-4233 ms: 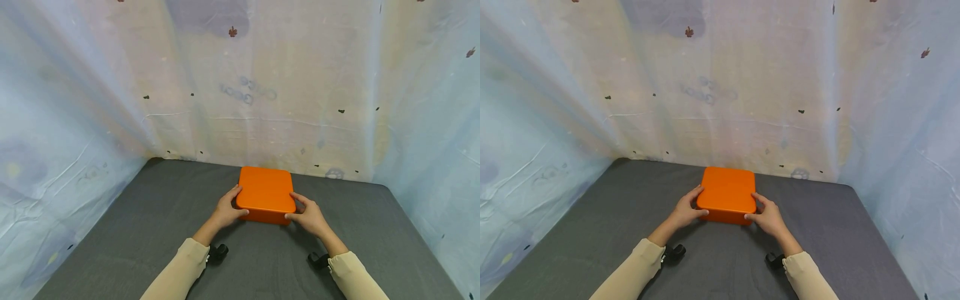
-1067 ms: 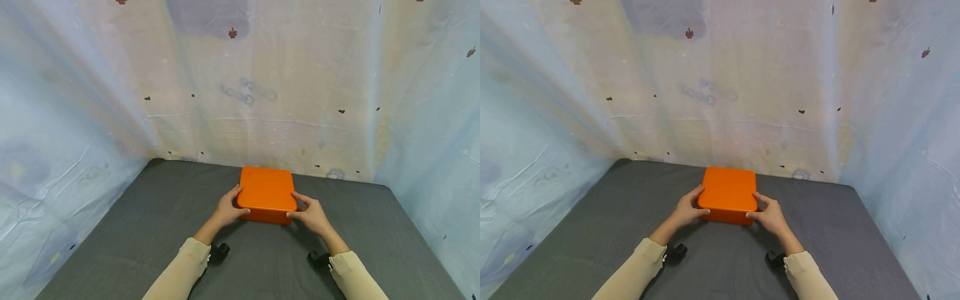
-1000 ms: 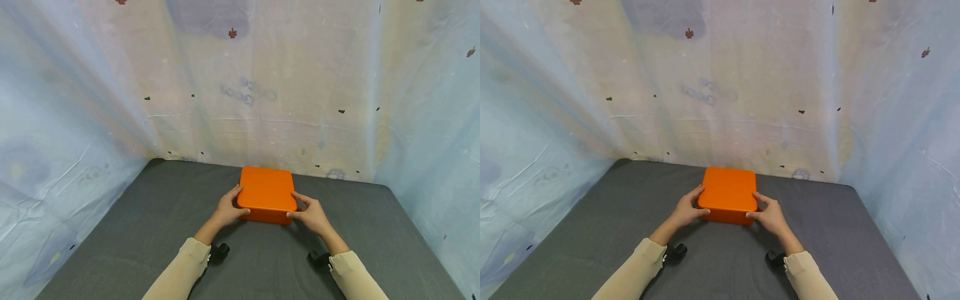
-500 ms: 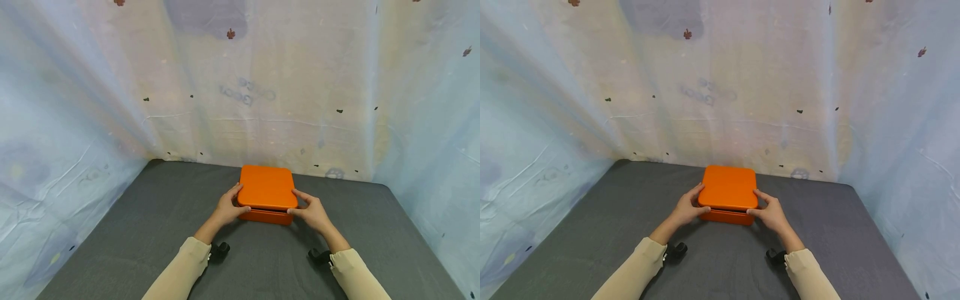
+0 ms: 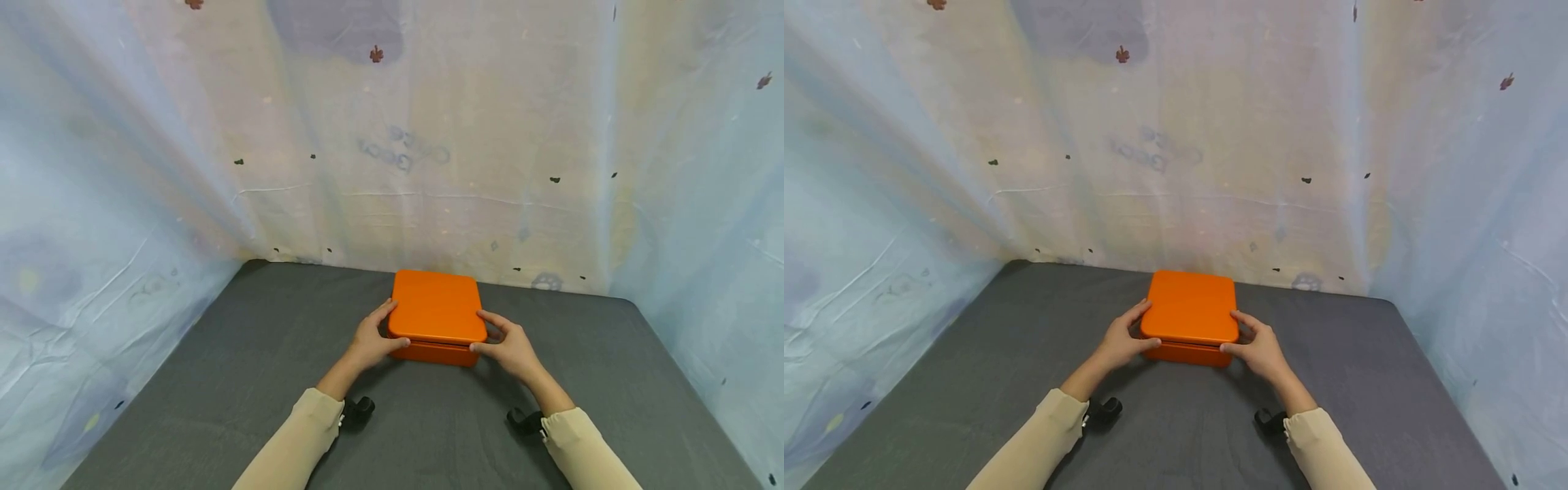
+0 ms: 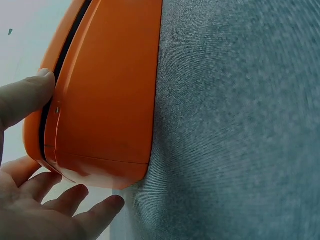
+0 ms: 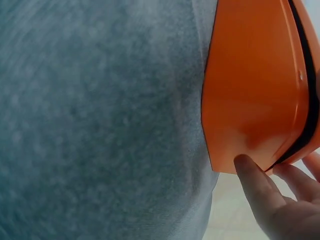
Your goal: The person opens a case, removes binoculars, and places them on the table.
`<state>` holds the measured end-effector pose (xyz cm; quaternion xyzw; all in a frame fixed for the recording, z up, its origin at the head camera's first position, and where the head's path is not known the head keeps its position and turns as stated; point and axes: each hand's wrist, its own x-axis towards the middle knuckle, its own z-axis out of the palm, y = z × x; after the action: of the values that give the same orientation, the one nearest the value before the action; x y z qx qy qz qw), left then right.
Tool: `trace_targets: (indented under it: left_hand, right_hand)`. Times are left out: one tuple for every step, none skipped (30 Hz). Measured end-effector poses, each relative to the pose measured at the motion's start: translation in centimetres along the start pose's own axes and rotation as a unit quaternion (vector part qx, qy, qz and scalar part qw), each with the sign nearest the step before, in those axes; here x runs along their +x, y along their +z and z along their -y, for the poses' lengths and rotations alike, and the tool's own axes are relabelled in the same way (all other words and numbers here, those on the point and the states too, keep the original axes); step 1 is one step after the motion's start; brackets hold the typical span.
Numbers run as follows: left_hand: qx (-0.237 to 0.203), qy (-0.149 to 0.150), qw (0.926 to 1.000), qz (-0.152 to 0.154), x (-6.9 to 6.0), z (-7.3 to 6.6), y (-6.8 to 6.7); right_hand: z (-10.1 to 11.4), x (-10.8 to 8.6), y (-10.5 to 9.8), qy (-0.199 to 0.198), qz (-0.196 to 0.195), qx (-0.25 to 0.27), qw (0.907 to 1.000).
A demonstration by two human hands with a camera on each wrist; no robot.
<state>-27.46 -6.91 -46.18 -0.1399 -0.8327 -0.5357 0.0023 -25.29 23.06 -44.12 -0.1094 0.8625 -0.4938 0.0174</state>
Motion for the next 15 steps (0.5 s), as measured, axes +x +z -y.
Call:
trace_targets:
  left_hand:
    - [0.001,-0.002,1.0000,-0.001,-0.01,-0.01,-0.03]
    - [0.002,-0.002,1.0000,-0.002,-0.02,-0.01,-0.05]
    - [0.002,-0.002,1.0000,-0.002,-0.02,-0.01,-0.07]
    - [0.000,-0.002,1.0000,-0.001,-0.05,-0.07,-0.08]
    - [0.000,-0.002,1.0000,-0.001,-0.07,-0.07,-0.09]
    - [0.000,-0.001,1.0000,-0.001,-0.10,-0.08,-0.09]
    - [-0.001,-0.001,1.0000,-0.001,-0.11,-0.08,-0.08]
    - [-0.001,0.000,1.0000,-0.001,-0.13,-0.10,-0.07]
    - [-0.002,0.000,1.0000,-0.002,-0.14,-0.12,-0.07]
    - [-0.002,0.001,1.0000,-0.002,-0.17,-0.14,-0.06]
    - [-0.001,0.000,1.0000,-0.003,-0.18,-0.15,-0.05]
    - [-0.001,0.000,1.0000,-0.004,-0.17,-0.16,-0.04]
    - [0.001,0.000,1.0000,-0.005,-0.16,-0.19,-0.04]
    - [0.002,0.002,1.0000,-0.006,-0.13,-0.21,-0.03]
    - [0.002,0.003,1.0000,-0.008,-0.09,-0.23,-0.02]
  right_hand:
    - [-0.03,0.00,0.05,-0.001,-0.002,0.000,1.0000]
    - [-0.06,0.00,0.10,-0.004,-0.005,-0.003,1.0000]
    - [-0.06,-0.01,0.14,-0.005,-0.005,-0.003,1.0000]
    - [-0.07,-0.02,0.19,-0.007,-0.006,-0.005,0.9999]
    - [-0.07,-0.02,0.23,-0.008,-0.007,-0.006,0.9999]
    - [-0.06,-0.03,0.28,-0.008,-0.008,-0.008,0.9999]
    - [-0.03,-0.02,0.30,-0.008,-0.009,-0.009,0.9999]
    - [0.01,-0.01,0.31,-0.009,-0.011,-0.013,0.9998]
    - [0.04,-0.02,0.32,-0.009,-0.014,-0.016,0.9997]
    - [0.06,-0.03,0.32,-0.012,-0.014,-0.022,0.9996]
    - [0.09,-0.04,0.31,-0.013,-0.015,-0.022,0.9996]
    - [0.12,-0.06,0.30,-0.014,-0.016,-0.021,0.9995]
    - [0.16,-0.08,0.29,-0.016,-0.017,-0.020,0.9995]
    - [0.19,-0.10,0.28,-0.019,-0.017,-0.017,0.9995]
    - [0.22,-0.12,0.26,-0.021,-0.015,-0.011,0.9996]
